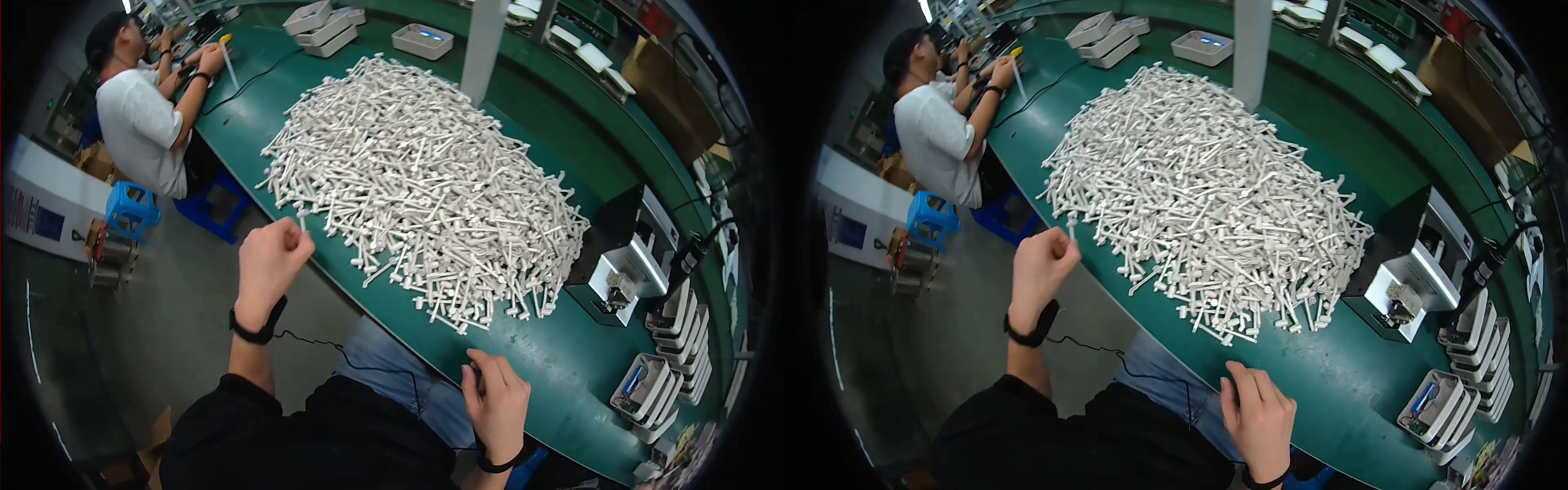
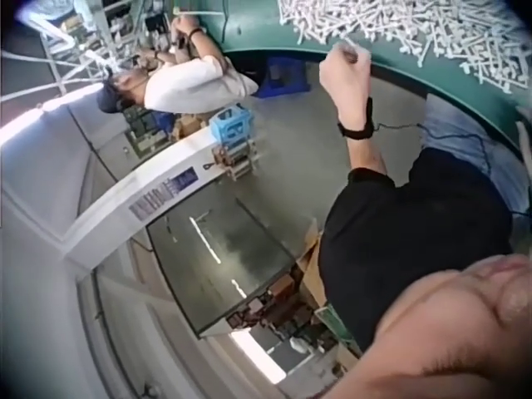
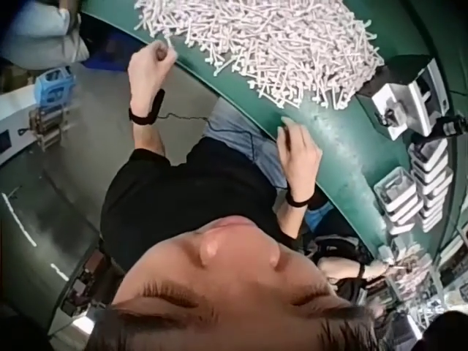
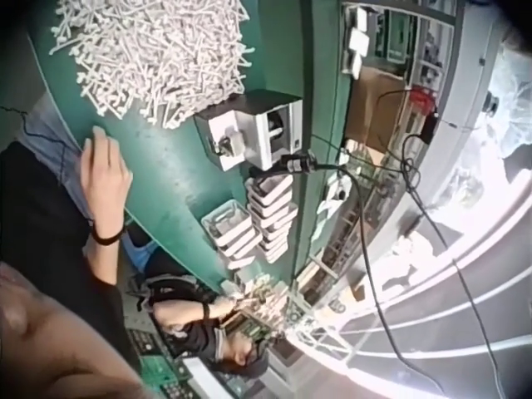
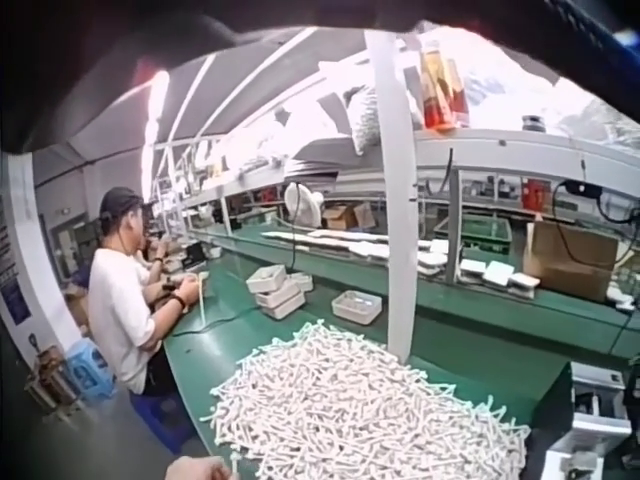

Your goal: Assembling small electronic components into a white plastic housing using an electric screwdriver.

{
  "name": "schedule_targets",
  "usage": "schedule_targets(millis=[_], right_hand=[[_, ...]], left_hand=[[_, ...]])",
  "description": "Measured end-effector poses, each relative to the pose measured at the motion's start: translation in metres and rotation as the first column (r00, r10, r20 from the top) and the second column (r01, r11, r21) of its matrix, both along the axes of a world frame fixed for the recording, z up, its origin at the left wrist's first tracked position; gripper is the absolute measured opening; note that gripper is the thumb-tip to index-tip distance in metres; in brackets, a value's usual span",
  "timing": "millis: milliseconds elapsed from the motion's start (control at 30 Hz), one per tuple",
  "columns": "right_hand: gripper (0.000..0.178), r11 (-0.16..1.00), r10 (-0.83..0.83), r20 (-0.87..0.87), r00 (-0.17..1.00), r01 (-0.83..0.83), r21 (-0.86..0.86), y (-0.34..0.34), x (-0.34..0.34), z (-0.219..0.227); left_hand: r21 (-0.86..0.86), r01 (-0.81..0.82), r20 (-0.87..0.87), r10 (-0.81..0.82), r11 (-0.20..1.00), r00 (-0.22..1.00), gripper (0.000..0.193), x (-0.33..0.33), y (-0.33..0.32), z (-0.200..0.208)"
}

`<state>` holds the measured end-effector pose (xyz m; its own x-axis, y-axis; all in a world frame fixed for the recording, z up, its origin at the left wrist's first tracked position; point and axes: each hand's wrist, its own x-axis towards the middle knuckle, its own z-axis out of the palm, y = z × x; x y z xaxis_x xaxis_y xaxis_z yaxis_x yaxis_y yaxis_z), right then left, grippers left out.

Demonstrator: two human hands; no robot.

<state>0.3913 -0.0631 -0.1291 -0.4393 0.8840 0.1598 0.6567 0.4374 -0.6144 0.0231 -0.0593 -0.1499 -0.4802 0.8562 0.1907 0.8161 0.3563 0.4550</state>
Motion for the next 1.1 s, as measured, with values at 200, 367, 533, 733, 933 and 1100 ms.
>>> schedule_targets(millis=[200, 367, 533, 733, 933, 1100], right_hand=[[0.032, 0.895, 0.143, -0.034, 0.989, -0.114, 0.431, 0.005, -0.013, 0.012], [0.034, 0.844, 0.066, -0.098, 0.993, -0.003, 0.536, 0.002, 0.014, 0.011], [0.030, 0.861, 0.090, -0.129, 0.988, -0.012, 0.508, 0.006, 0.040, 0.011], [0.024, 0.932, -0.315, -0.209, 0.926, 0.343, 0.115, -0.021, 0.105, -0.029], [0.019, 0.715, -0.695, -0.485, 0.530, 0.447, -0.537, -0.042, 0.124, -0.052], [0.011, 0.819, -0.574, -0.607, 0.549, 0.377, -0.433, -0.044, 0.133, -0.067]], left_hand=[[0.016, 0.938, 0.759, -0.615, 0.346, 0.214, 0.014, 0.088, 0.016, 0.082], [0.124, 0.992, 0.957, -0.266, 0.033, -0.111, 0.020, 0.127, 0.064, 0.088], [-0.033, 0.990, 0.996, 0.073, -0.136, 0.044, 0.025, 0.163, 0.097, 0.089], [-0.270, 0.875, 0.709, -0.532, 0.401, 0.462, 0.035, 0.103, 0.226, 0.092], [-0.200, 0.652, -0.488, -0.651, 0.732, 0.581, 0.028, -0.109, 0.482, 0.014], [-0.346, 0.794, -0.284, -0.862, 0.500, 0.419, 0.056, -0.236, 0.590, -0.062]])
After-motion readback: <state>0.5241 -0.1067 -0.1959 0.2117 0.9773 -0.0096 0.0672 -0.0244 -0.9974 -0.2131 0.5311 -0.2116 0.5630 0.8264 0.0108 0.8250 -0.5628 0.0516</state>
